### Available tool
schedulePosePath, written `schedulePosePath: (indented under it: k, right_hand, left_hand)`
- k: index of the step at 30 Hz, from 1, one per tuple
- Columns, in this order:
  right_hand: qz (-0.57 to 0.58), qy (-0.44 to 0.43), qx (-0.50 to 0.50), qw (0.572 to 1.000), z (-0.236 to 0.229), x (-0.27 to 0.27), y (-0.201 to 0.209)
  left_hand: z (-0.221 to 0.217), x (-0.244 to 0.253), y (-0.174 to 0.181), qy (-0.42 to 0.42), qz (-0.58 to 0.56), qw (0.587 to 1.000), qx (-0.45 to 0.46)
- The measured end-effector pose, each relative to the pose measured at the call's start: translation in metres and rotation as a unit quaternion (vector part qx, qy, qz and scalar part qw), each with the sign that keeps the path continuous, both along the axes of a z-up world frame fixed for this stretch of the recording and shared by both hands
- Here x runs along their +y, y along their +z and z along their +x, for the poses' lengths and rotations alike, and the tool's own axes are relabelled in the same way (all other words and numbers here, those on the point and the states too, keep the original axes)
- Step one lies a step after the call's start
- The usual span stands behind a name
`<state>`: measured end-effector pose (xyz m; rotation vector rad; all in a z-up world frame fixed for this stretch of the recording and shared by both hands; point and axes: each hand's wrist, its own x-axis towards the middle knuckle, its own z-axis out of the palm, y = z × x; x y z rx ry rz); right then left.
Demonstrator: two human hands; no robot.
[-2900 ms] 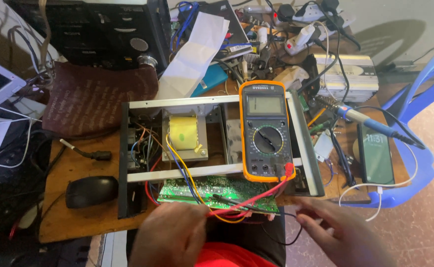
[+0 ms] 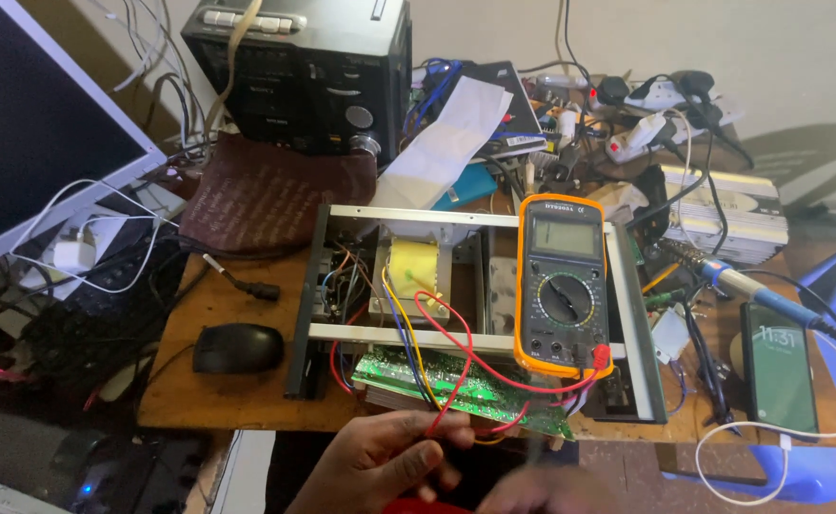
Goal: The person uses a multimeter to test electrical connections on a circuit board inside an open electronic chassis. They move the multimeter probes between different points on the board and wires while observing the digital display.
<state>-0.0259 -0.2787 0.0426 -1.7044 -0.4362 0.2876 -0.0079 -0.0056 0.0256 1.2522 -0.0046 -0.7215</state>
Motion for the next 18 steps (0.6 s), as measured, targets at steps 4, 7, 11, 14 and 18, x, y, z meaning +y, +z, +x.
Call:
schedulePosePath:
  k: [4,7,11,14,18]
  right_hand:
    - [-0.184,0.086,0.145,0.968,0.01,0.026,0.003]
    - [-0.333,0.156,0.259,0.893,0.014,0.041,0.003]
    - [0.138,0.086,-0.052,0.985,0.013,0.023,-0.017]
    - [0.089,0.045,-0.041,0.994,0.015,0.044,0.017]
    - [0.167,-0.201,0.601,0.756,0.03,0.056,0.0]
  left_hand:
    - [-0.002,-0.008,0.002,0.007,-0.14,0.99,-0.011]
    - [-0.002,-0.01,0.003,0.029,-0.162,0.986,-0.012]
    - [-0.002,-0.003,0.004,0.004,-0.167,0.984,0.058]
    - [-0.004,-0.003,0.006,-0.054,-0.218,0.973,0.047]
    - [-0.004,-0.008,0.003,-0.067,-0.183,0.977,0.089]
